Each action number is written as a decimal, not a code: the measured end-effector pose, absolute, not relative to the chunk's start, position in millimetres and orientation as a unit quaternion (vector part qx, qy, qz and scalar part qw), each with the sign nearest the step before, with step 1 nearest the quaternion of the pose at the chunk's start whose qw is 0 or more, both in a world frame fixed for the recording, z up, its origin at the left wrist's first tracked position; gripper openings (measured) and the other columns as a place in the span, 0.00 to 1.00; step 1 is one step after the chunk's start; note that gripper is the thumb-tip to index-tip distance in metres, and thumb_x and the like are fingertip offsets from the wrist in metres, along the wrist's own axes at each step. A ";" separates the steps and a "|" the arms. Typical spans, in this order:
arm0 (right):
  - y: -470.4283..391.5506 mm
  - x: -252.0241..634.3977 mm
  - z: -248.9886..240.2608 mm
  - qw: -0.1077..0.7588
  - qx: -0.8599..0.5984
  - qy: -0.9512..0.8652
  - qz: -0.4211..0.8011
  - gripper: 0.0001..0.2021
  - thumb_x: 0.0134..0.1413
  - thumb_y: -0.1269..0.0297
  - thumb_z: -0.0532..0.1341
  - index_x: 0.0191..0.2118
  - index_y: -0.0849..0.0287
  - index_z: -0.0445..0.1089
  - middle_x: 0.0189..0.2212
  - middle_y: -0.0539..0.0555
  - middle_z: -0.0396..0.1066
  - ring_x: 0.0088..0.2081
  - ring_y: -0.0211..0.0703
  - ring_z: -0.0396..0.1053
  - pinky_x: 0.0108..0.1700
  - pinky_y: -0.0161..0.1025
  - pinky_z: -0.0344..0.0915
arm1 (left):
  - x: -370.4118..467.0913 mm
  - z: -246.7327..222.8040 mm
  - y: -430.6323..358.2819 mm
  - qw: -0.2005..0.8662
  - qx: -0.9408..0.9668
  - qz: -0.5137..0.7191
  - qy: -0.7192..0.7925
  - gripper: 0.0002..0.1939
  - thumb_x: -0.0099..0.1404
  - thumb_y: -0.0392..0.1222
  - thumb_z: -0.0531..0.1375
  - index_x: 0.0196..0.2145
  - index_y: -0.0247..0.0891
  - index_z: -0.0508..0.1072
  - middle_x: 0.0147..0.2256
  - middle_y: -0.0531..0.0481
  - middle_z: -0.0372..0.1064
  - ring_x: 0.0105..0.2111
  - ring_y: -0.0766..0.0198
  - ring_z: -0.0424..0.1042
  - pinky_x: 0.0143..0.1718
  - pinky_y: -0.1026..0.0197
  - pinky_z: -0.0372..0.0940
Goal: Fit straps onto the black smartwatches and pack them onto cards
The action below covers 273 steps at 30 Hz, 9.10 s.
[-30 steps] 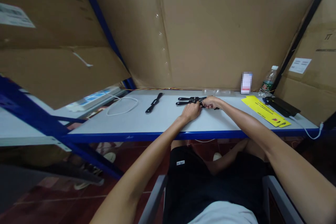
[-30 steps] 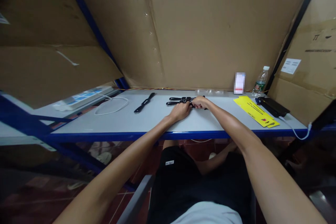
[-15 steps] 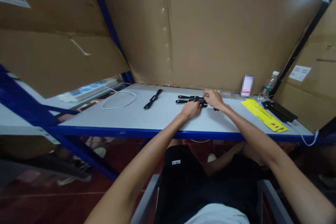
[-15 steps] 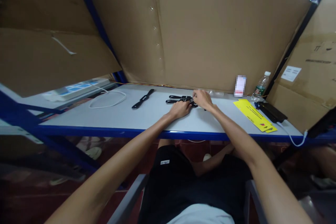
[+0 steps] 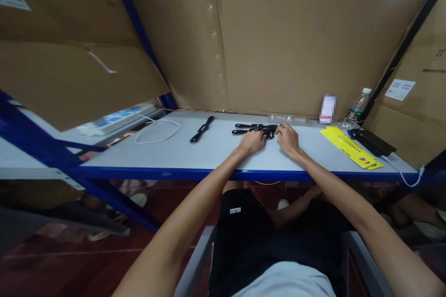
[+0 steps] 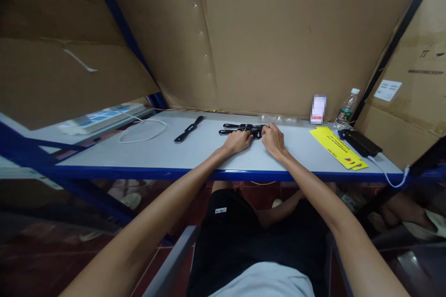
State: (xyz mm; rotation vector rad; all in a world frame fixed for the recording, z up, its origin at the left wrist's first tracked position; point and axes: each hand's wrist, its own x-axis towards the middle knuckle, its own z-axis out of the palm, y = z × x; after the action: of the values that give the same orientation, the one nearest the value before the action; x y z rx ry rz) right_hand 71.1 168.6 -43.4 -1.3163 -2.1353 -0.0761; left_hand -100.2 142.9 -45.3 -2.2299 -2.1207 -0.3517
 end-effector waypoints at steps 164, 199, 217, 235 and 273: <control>182.6 67.4 -53.8 0.327 -0.478 -0.812 0.071 0.09 0.58 0.72 0.61 0.42 0.54 0.74 0.35 0.51 0.76 0.42 0.45 0.71 0.46 0.38 0.64 | -97.3 -43.8 132.8 0.058 -0.743 -0.112 -0.658 0.23 0.76 0.48 0.44 0.52 0.36 0.74 0.45 0.33 0.77 0.48 0.44 0.77 0.48 0.49 0.67; 174.1 66.9 -51.9 0.318 -0.499 -0.805 0.043 0.08 0.65 0.63 0.59 0.45 0.55 0.74 0.40 0.56 0.76 0.44 0.49 0.71 0.45 0.41 0.64 | -95.2 -41.3 130.0 0.075 -0.740 -0.092 -0.662 0.23 0.76 0.48 0.44 0.53 0.36 0.73 0.44 0.34 0.77 0.46 0.46 0.77 0.47 0.51 0.68; 177.6 66.0 -54.8 0.328 -0.442 -0.834 0.051 0.12 0.56 0.74 0.61 0.45 0.56 0.72 0.44 0.54 0.76 0.46 0.45 0.71 0.46 0.38 0.63 | -96.5 -43.2 131.9 0.076 -0.746 -0.095 -0.655 0.22 0.76 0.47 0.45 0.52 0.36 0.74 0.44 0.34 0.77 0.45 0.45 0.78 0.47 0.50 0.67; 170.2 68.2 -49.8 0.326 -0.482 -0.813 0.028 0.10 0.65 0.61 0.60 0.47 0.56 0.74 0.44 0.57 0.75 0.48 0.49 0.69 0.48 0.40 0.64 | -98.7 -47.4 135.4 0.079 -0.739 -0.101 -0.662 0.22 0.76 0.48 0.45 0.52 0.36 0.75 0.44 0.33 0.78 0.46 0.43 0.78 0.46 0.48 0.68; 199.7 165.0 -26.8 0.412 -0.485 -0.704 0.315 0.14 0.51 0.58 0.63 0.21 0.59 0.69 0.22 0.53 0.73 0.25 0.36 0.65 0.32 0.34 0.61 | -106.2 -44.7 142.6 0.020 -0.689 -0.168 -0.705 0.24 0.77 0.48 0.43 0.47 0.37 0.77 0.45 0.34 0.78 0.47 0.46 0.78 0.44 0.53 0.67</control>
State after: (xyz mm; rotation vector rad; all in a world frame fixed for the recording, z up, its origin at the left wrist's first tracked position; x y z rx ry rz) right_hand 165.0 199.7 -26.8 -1.2200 -1.7709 0.7937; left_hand -106.2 142.6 -44.7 -2.1377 -2.1871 -0.5210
